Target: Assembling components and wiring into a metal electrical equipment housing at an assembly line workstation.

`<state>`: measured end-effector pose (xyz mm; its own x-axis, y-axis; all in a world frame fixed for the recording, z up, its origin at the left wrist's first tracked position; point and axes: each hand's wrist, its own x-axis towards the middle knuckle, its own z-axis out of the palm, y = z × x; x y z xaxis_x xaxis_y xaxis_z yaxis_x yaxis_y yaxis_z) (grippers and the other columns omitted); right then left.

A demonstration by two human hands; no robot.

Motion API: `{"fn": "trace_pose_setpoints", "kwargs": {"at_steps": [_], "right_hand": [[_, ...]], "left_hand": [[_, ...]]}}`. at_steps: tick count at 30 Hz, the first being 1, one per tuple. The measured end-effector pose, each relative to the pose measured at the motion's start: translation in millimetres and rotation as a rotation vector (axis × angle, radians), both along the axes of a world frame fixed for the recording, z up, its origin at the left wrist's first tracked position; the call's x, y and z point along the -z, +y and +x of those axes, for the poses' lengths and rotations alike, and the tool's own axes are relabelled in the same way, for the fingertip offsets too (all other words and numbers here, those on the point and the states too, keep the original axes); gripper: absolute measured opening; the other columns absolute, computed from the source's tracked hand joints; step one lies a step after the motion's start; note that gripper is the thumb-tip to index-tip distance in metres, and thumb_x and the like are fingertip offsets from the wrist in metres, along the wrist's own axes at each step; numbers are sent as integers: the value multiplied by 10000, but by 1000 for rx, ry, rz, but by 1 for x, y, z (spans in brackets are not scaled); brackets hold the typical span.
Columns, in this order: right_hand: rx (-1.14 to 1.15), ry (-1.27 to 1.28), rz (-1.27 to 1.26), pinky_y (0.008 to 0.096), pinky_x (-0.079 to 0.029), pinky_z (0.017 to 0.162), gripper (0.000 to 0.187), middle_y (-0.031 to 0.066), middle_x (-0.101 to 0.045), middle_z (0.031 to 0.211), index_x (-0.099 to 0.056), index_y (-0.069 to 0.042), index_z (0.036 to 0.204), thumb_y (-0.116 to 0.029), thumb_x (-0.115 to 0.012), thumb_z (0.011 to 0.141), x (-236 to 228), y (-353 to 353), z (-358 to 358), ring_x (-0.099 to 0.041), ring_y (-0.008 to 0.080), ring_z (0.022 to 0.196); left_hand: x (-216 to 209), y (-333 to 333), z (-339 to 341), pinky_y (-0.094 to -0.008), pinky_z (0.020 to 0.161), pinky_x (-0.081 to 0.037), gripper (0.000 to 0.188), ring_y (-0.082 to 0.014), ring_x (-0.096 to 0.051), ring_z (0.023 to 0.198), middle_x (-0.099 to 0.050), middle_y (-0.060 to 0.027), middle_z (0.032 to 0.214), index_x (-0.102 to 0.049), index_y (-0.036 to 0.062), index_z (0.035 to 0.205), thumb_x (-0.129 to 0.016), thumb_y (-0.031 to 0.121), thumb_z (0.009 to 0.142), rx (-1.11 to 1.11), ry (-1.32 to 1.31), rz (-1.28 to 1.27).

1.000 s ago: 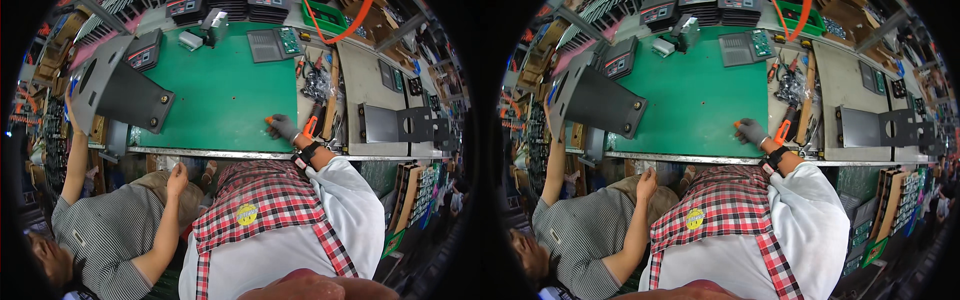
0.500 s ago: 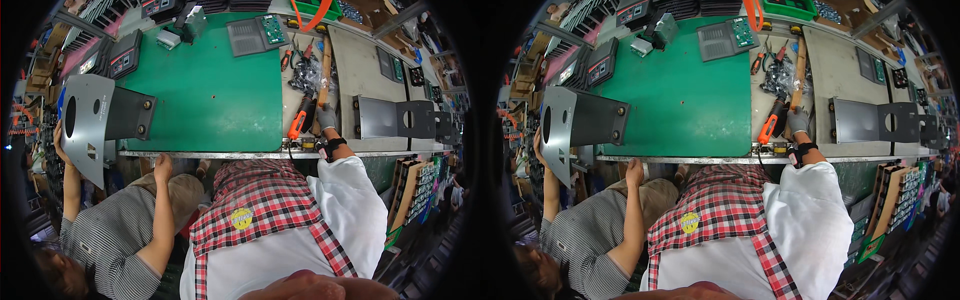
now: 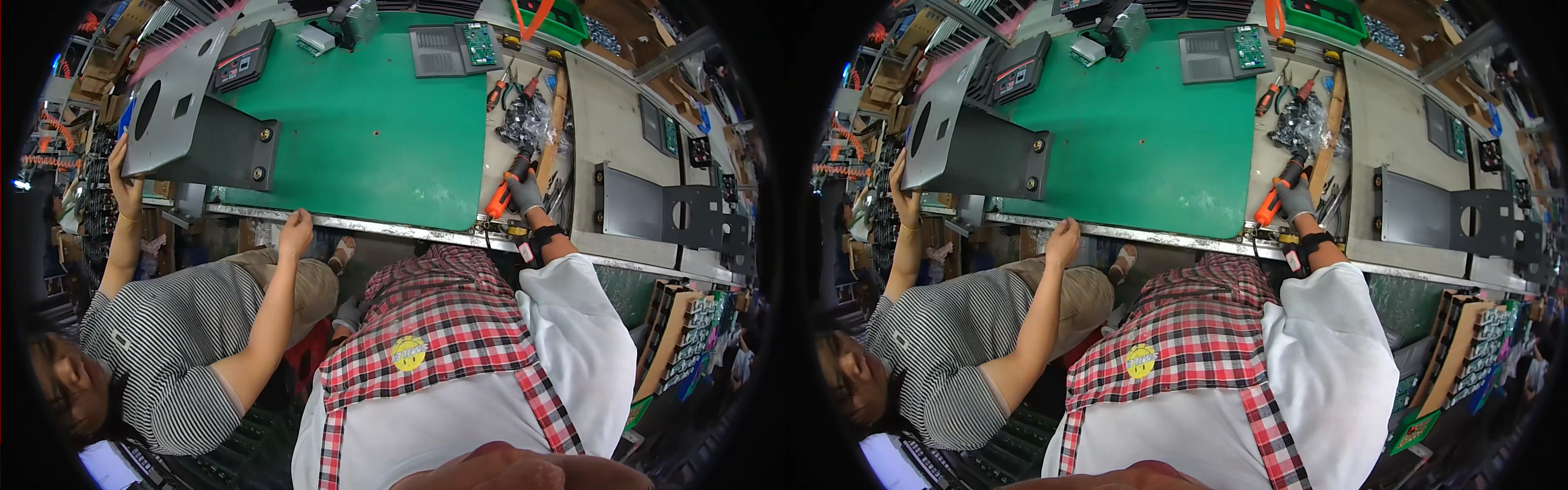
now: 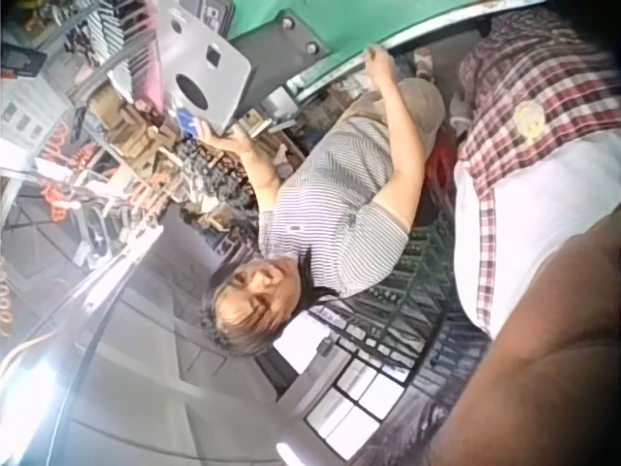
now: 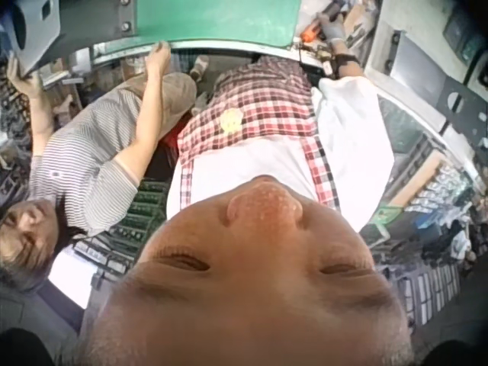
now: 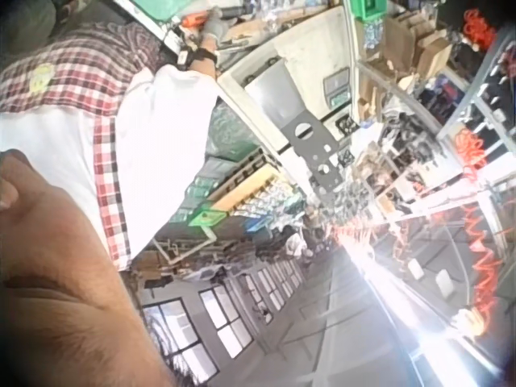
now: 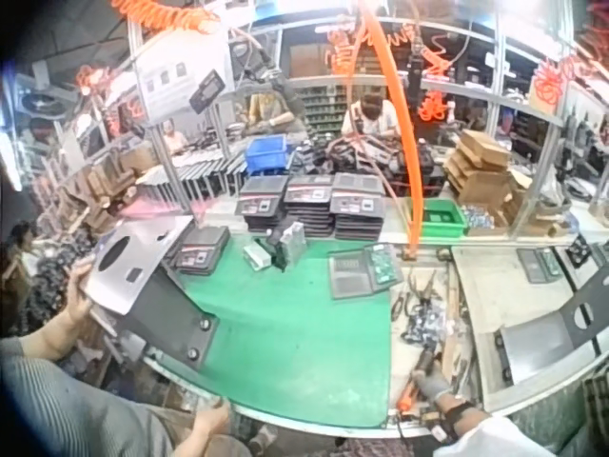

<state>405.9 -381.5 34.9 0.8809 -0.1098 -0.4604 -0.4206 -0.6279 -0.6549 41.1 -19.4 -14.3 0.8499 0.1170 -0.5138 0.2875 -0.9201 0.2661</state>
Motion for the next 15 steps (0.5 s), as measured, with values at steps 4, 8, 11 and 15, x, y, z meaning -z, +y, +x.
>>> {"fn": "trace_pose_setpoints", "kwargs": {"at_steps": [4,8,11,15], "right_hand": [[-123,5,-227,351,-476,730,819,215,-597,972,-210,-29,1347,-401,-590,725,-16,1,-11,-605,296,863],[-215,-188,-286,348,-445,816,637,178,-599,1020,-403,-33,1246,-370,-566,731,-19,-18,-9,-586,300,933],[-246,-240,-212,343,-447,813,437,145,-609,1020,-553,-57,1103,-301,-561,741,-21,-34,15,-586,285,939],[-379,-392,-202,358,-470,754,335,162,-618,958,-592,-75,1043,-221,-555,744,-15,-26,82,-598,306,874]], "left_hand": [[44,-61,-83,-351,726,-435,329,-281,-566,828,-596,-164,911,-564,54,997,-506,325,820,-410,317,-292],[65,-70,-118,-360,764,-427,375,-297,-553,878,-581,-175,960,-560,53,1027,-501,353,811,-501,410,-300],[71,-76,-130,-368,793,-420,409,-308,-543,916,-571,-183,996,-556,52,1049,-498,374,804,-534,431,-301],[75,-84,-138,-377,832,-411,456,-323,-530,967,-556,-195,1045,-552,51,1079,-493,402,795,-653,406,-332]]}}
